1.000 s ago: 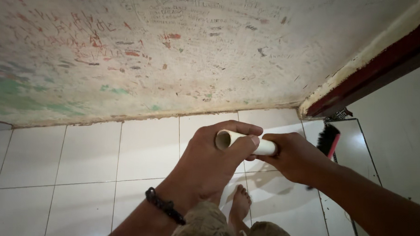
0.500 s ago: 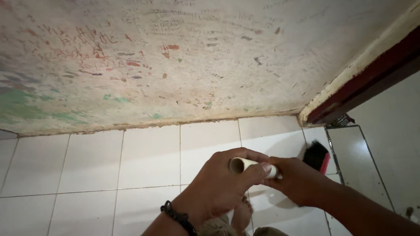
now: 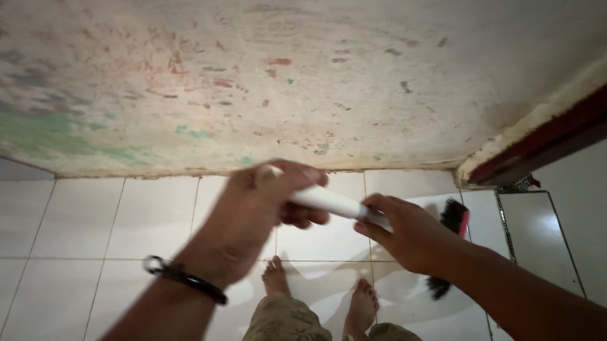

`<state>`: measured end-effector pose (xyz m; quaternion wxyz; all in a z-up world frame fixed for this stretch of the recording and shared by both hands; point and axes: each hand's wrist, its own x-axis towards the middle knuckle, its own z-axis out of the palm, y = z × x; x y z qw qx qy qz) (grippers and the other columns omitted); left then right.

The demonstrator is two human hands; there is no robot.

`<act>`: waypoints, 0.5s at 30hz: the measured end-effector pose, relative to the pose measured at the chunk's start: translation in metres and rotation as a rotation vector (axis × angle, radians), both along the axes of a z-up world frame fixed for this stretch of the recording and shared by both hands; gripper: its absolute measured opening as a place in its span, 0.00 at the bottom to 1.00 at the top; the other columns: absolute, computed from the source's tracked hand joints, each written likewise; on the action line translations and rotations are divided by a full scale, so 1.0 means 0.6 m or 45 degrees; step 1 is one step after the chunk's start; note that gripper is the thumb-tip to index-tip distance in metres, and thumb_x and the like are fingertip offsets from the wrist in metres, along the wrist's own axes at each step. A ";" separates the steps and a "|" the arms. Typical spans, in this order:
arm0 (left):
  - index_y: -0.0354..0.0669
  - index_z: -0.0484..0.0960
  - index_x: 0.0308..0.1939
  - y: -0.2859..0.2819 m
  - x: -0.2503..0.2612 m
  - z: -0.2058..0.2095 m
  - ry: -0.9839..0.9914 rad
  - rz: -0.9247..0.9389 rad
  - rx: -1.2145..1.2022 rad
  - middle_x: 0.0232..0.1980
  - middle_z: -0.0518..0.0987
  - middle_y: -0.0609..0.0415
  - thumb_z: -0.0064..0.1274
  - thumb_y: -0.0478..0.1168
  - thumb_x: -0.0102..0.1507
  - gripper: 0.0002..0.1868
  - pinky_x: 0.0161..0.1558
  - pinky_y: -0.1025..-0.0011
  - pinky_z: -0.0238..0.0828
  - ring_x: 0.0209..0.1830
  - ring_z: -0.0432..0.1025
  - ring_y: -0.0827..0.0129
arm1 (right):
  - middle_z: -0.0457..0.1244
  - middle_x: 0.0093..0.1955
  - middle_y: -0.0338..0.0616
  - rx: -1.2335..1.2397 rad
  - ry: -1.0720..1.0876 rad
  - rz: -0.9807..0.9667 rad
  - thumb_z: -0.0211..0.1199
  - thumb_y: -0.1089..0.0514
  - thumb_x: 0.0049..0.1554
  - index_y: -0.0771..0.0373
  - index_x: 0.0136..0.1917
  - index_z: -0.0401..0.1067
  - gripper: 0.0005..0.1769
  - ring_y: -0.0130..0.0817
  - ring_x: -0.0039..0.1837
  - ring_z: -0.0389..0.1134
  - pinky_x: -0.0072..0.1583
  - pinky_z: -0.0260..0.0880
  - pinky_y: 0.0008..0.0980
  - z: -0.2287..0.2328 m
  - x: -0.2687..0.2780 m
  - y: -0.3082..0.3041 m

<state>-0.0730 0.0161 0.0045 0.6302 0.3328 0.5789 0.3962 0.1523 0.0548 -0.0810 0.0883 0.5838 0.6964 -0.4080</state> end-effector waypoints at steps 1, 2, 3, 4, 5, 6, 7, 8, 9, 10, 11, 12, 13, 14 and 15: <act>0.32 0.86 0.44 0.001 -0.018 0.012 -0.005 0.017 -0.002 0.35 0.86 0.41 0.55 0.45 0.63 0.17 0.37 0.69 0.77 0.32 0.79 0.65 | 0.69 0.50 0.47 0.020 0.060 0.023 0.61 0.38 0.60 0.54 0.64 0.67 0.26 0.42 0.52 0.72 0.55 0.70 0.43 0.014 -0.026 0.002; 0.32 0.86 0.41 0.000 -0.039 0.026 0.077 0.057 0.050 0.35 0.86 0.42 0.54 0.45 0.63 0.17 0.36 0.68 0.77 0.30 0.79 0.65 | 0.69 0.50 0.46 0.043 0.121 0.045 0.60 0.38 0.60 0.54 0.64 0.66 0.26 0.41 0.51 0.72 0.55 0.70 0.43 0.027 -0.052 0.005; 0.33 0.87 0.38 -0.002 -0.061 0.040 0.161 0.098 0.100 0.34 0.86 0.42 0.52 0.46 0.62 0.17 0.35 0.68 0.77 0.28 0.80 0.64 | 0.69 0.50 0.46 0.045 0.117 0.062 0.60 0.38 0.60 0.54 0.64 0.66 0.26 0.41 0.51 0.72 0.55 0.70 0.43 0.039 -0.079 0.006; 0.33 0.87 0.38 -0.006 -0.084 0.052 0.154 0.119 0.099 0.34 0.86 0.42 0.52 0.46 0.62 0.17 0.35 0.68 0.77 0.28 0.80 0.64 | 0.69 0.48 0.47 0.050 0.190 0.096 0.59 0.39 0.61 0.56 0.61 0.65 0.24 0.41 0.49 0.71 0.53 0.70 0.44 0.051 -0.105 0.006; 0.34 0.86 0.36 -0.011 -0.108 0.064 0.264 0.141 0.175 0.34 0.87 0.43 0.50 0.46 0.63 0.17 0.33 0.68 0.77 0.27 0.80 0.65 | 0.68 0.45 0.48 0.056 0.262 0.129 0.58 0.41 0.62 0.58 0.58 0.64 0.22 0.41 0.47 0.70 0.52 0.69 0.44 0.062 -0.134 0.005; 0.34 0.85 0.33 -0.019 -0.132 0.071 0.376 0.164 0.241 0.34 0.88 0.44 0.48 0.46 0.64 0.18 0.32 0.67 0.78 0.26 0.79 0.66 | 0.68 0.45 0.48 0.045 0.255 0.149 0.58 0.41 0.62 0.58 0.58 0.64 0.22 0.41 0.47 0.70 0.52 0.69 0.44 0.072 -0.163 0.006; 0.34 0.85 0.33 -0.029 -0.154 0.076 0.371 0.184 0.230 0.34 0.88 0.44 0.48 0.46 0.64 0.18 0.32 0.67 0.78 0.26 0.79 0.66 | 0.68 0.44 0.49 -0.036 0.219 0.192 0.56 0.41 0.63 0.57 0.59 0.63 0.20 0.42 0.46 0.69 0.52 0.69 0.45 0.083 -0.193 0.008; 0.35 0.85 0.34 -0.037 -0.177 0.078 0.475 0.266 0.275 0.34 0.88 0.45 0.46 0.45 0.65 0.18 0.28 0.67 0.76 0.23 0.78 0.66 | 0.67 0.44 0.49 -0.107 0.180 0.237 0.54 0.42 0.65 0.57 0.59 0.62 0.19 0.42 0.45 0.68 0.52 0.68 0.46 0.094 -0.225 0.007; 0.35 0.84 0.34 -0.046 -0.201 0.079 0.581 0.347 0.318 0.34 0.89 0.46 0.45 0.44 0.66 0.17 0.24 0.67 0.74 0.20 0.76 0.66 | 0.67 0.44 0.49 -0.107 0.171 0.259 0.54 0.42 0.65 0.57 0.59 0.62 0.19 0.42 0.45 0.68 0.52 0.68 0.46 0.104 -0.258 0.001; 0.35 0.84 0.34 -0.057 -0.226 0.082 0.576 0.368 0.316 0.34 0.89 0.46 0.45 0.44 0.66 0.17 0.24 0.67 0.74 0.20 0.76 0.66 | 0.66 0.45 0.48 -0.120 0.212 0.344 0.51 0.45 0.64 0.56 0.59 0.62 0.16 0.40 0.46 0.68 0.52 0.67 0.45 0.113 -0.291 -0.005; 0.33 0.82 0.37 -0.069 -0.251 0.084 0.618 0.480 0.468 0.35 0.87 0.44 0.45 0.44 0.68 0.17 0.20 0.67 0.69 0.18 0.72 0.66 | 0.65 0.47 0.46 -0.134 0.254 0.429 0.49 0.48 0.63 0.55 0.60 0.62 0.14 0.37 0.47 0.67 0.52 0.67 0.44 0.122 -0.323 -0.011; 0.32 0.81 0.40 -0.079 -0.271 0.083 0.663 0.582 0.613 0.36 0.86 0.41 0.45 0.43 0.71 0.16 0.17 0.67 0.64 0.16 0.68 0.66 | 0.65 0.47 0.46 -0.142 0.250 0.441 0.49 0.48 0.63 0.55 0.60 0.62 0.14 0.37 0.47 0.67 0.52 0.67 0.44 0.129 -0.355 -0.017; 0.32 0.81 0.40 -0.093 -0.290 0.086 0.663 0.594 0.603 0.36 0.86 0.41 0.45 0.43 0.71 0.16 0.17 0.67 0.64 0.16 0.68 0.66 | 0.65 0.47 0.47 -0.151 0.272 0.509 0.49 0.48 0.65 0.54 0.60 0.61 0.14 0.38 0.46 0.67 0.51 0.66 0.45 0.135 -0.387 -0.022; 0.32 0.81 0.39 -0.103 -0.309 0.091 0.717 0.594 0.668 0.35 0.86 0.42 0.46 0.42 0.71 0.16 0.17 0.68 0.64 0.16 0.68 0.67 | 0.65 0.48 0.47 -0.152 0.293 0.581 0.48 0.48 0.66 0.53 0.61 0.60 0.13 0.39 0.45 0.66 0.50 0.65 0.45 0.141 -0.416 -0.024; 0.33 0.81 0.38 -0.109 -0.327 0.095 0.775 0.580 0.741 0.34 0.85 0.44 0.47 0.42 0.70 0.15 0.17 0.69 0.64 0.16 0.68 0.67 | 0.65 0.48 0.47 -0.153 0.288 0.596 0.48 0.48 0.66 0.53 0.61 0.60 0.13 0.39 0.45 0.66 0.50 0.65 0.45 0.146 -0.441 -0.025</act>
